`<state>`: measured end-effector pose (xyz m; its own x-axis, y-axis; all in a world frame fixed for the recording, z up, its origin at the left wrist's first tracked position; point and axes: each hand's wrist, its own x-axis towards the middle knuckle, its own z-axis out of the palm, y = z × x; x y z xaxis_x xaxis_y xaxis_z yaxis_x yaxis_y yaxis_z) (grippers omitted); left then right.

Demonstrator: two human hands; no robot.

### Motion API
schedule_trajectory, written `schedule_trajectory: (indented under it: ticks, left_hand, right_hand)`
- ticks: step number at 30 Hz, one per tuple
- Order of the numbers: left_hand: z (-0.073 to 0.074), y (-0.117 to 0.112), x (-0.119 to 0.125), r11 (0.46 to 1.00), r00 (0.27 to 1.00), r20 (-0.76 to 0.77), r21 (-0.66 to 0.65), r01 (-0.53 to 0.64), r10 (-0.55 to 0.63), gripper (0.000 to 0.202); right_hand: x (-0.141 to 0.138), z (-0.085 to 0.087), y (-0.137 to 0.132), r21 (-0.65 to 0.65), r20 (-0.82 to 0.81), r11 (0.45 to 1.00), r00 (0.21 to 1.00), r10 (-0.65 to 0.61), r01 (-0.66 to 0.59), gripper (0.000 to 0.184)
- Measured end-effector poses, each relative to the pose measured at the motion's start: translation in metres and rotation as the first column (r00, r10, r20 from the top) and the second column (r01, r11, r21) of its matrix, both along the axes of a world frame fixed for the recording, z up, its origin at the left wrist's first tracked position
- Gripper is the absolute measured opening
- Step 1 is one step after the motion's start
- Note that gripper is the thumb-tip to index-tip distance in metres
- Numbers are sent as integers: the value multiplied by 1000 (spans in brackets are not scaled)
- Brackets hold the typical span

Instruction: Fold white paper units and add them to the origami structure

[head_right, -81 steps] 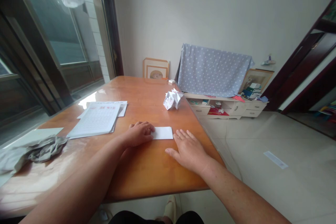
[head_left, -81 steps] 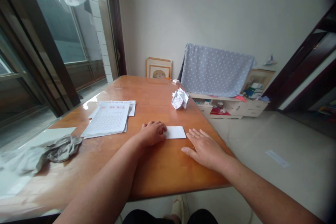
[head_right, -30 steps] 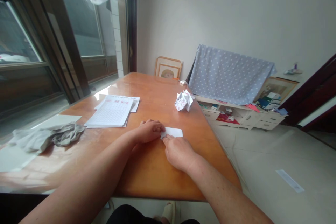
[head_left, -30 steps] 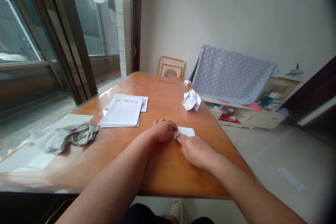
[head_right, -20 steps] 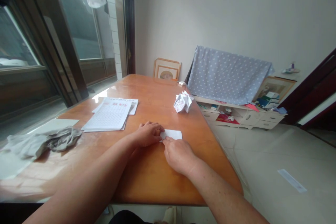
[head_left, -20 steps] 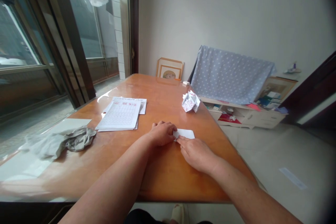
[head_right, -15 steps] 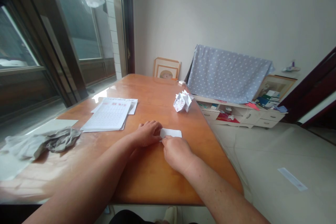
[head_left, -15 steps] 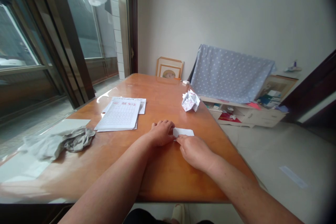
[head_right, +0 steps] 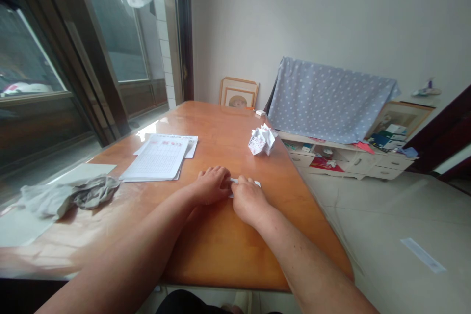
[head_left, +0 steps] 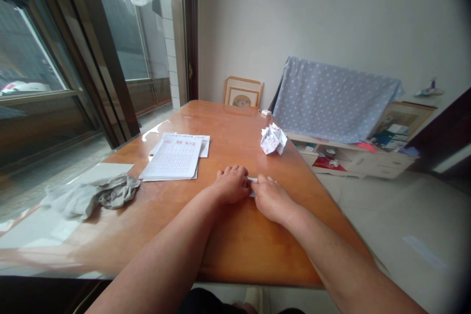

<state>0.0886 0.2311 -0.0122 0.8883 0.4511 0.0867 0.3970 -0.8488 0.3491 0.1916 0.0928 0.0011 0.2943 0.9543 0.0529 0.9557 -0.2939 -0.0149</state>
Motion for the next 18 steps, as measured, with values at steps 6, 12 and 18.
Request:
schedule_trajectory:
  ticks: [6,12,18]
  left_hand:
    - [-1,-3,0,999,997,47,14,52,-52,35]
    - [2,-5,-1,997,996,53,-14,78,-77,40]
    - [5,-5,-3,996,996,1,15,88,-88,35]
  right_hand:
    - [6,-1,15,-15,-63,998,996,-67,66,34]
    - [-1,-9,-2,84,27,995,998,-59,57,34]
    - [16,-15,-22,74,93,978,975,-204,197,42]
